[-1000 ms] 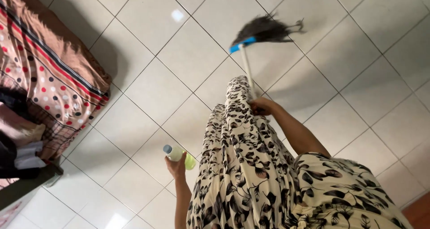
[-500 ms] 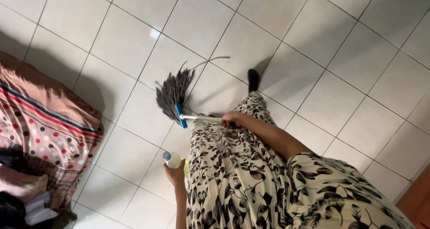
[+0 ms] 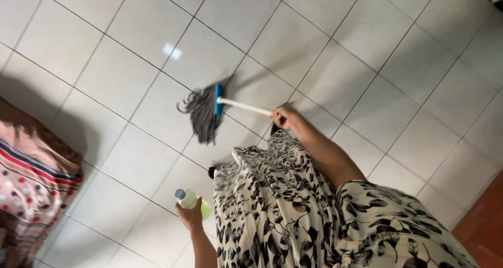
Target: The person mops a tiled floor using a string mop while holding a plastic bottle in the other hand. The person moves the mop back and forth across the floor near a bed and a wooden cabinet.
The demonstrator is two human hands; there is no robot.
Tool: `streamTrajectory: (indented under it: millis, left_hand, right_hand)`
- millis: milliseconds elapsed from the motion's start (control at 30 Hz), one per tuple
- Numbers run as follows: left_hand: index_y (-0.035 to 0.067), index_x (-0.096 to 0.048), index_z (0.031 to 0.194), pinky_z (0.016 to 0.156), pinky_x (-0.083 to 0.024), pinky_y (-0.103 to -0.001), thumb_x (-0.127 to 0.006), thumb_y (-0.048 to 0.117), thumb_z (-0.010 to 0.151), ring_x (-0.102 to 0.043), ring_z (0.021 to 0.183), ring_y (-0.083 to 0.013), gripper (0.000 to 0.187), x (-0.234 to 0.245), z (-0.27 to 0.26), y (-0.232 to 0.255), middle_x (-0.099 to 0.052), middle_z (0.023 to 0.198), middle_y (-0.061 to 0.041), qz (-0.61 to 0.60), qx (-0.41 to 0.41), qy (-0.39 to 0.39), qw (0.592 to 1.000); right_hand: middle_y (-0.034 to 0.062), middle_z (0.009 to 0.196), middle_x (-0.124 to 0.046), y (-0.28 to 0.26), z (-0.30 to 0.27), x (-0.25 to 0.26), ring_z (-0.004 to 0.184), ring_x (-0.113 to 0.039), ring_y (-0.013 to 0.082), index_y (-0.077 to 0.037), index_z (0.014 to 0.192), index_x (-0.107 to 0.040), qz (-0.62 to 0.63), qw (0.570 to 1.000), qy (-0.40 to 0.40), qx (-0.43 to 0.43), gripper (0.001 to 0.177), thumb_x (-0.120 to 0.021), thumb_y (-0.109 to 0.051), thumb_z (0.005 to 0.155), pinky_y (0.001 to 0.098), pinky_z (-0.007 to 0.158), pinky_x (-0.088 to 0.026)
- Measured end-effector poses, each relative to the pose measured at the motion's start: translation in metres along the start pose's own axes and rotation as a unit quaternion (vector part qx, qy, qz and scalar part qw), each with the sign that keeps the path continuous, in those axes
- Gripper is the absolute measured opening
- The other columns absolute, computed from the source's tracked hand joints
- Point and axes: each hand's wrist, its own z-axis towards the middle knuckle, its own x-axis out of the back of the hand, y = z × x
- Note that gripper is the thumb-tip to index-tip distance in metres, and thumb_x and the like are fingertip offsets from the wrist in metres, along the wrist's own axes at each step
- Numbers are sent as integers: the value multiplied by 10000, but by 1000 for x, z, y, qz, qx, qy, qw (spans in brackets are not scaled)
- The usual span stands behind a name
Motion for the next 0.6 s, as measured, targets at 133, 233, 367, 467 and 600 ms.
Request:
streamTrajectory:
  millis: [133,233,367,467,600]
  left_hand:
    - [63,-599,1591,1048,-594,-657,-1088,414,695,-704,1286,-478,1079,-47,-49,28,-736,1440,-241,-6,-1,-18,1000]
    - [67,-589,1582,1079,-607,-651,-1094,390,697,-699,1308,-464,1069,-71,-72,48,-739,1448,-233,-6,2,-55,998]
    - [94,-649,1531,1215,-580,-662,-1133,465,656,-715,1382,-575,1066,-89,-96,58,-754,1416,-323,29,-26,-50,998]
    - [82,-643,1524,1200,-591,-668,-1131,431,647,-718,1365,-593,1062,-90,-96,65,-745,1415,-329,31,-49,-48,997]
    - [71,-636,1534,1208,-584,-683,-1122,398,654,-714,1368,-607,1057,-92,-97,74,-739,1427,-340,40,-64,-47,996]
  right_hand:
    - [-85,720,-537,-93,-81,97,436,-418,3,105,1289,-690,144,985,53,73,276,-499,-87,1234,149,348,-344]
    - [-103,726,-524,-142,-110,181,449,-424,-25,96,1300,-680,236,964,19,122,216,-603,-45,1155,134,387,-338]
    - [-194,813,-483,-167,-90,273,572,-469,-96,18,1282,-665,289,932,-81,202,215,-692,-105,1107,186,716,-518]
    - [-107,814,-488,-152,-67,248,605,-504,7,-33,1135,-651,158,960,40,227,185,-701,-178,1034,221,618,-498]
    - [145,702,-635,-101,-14,214,556,-632,218,154,997,-744,-58,958,137,244,187,-743,-33,983,390,559,-569]
